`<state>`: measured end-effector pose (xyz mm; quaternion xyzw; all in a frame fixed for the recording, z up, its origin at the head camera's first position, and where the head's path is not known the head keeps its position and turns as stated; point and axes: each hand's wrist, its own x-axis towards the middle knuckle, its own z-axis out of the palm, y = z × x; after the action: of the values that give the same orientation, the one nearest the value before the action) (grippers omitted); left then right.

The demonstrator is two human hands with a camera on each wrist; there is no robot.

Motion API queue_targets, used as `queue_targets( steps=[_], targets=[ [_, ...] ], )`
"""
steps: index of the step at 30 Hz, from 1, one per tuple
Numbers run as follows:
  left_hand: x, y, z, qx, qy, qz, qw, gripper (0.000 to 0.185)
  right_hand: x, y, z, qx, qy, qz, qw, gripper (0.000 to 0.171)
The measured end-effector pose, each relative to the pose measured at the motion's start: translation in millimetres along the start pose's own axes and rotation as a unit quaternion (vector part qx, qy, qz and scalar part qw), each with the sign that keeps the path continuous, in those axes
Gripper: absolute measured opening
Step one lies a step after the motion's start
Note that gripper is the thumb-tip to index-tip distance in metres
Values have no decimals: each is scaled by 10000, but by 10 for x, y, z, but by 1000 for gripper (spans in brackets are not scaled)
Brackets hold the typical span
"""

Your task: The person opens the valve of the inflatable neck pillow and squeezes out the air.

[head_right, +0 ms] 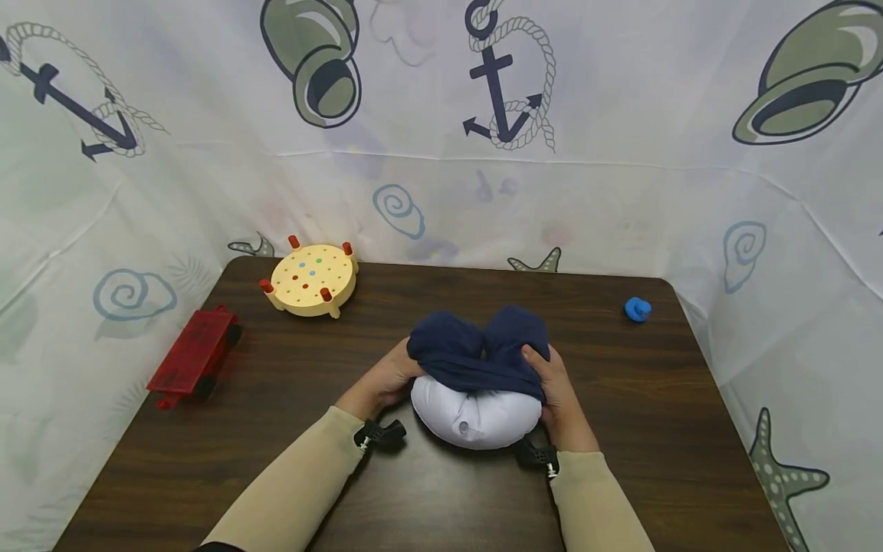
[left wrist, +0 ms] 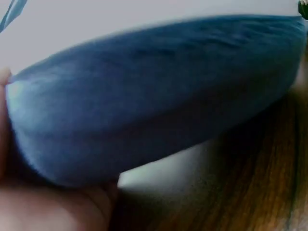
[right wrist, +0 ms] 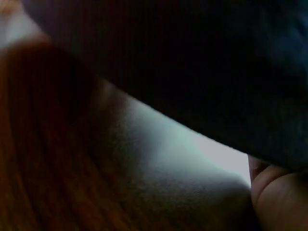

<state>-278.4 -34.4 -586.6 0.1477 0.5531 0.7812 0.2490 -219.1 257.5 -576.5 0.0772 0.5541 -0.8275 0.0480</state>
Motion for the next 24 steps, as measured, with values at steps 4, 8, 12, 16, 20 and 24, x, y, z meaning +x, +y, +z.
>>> queue_targets(
  steps=[4, 8, 12, 16, 20, 24],
  targets=[
    [-3, 15, -20, -630, 201, 27, 9978, 62, 20, 25, -4, 223, -73, -230, 9995, 25],
    [-2, 26, -19, -726, 361, 106, 9967, 63, 27, 57, -27, 310, -292, -543, 9976, 20],
    [17, 1, -18, -518, 427, 135, 9977, 71, 28, 70, -66, 277, -491, -831, 9949, 21],
    [30, -8, -21, -426, 491, 77, 9979, 78, 41, 63, -72, 314, -494, -884, 9944, 33],
    [19, -2, -44, -143, 223, -73, 9996, 62, 22, 57, -74, 92, -384, -849, 9956, 42],
    [-3, -6, -77, 79, -93, -40, 9999, 60, -8, 54, -91, 5, -629, -884, 9941, 45]
  ],
)
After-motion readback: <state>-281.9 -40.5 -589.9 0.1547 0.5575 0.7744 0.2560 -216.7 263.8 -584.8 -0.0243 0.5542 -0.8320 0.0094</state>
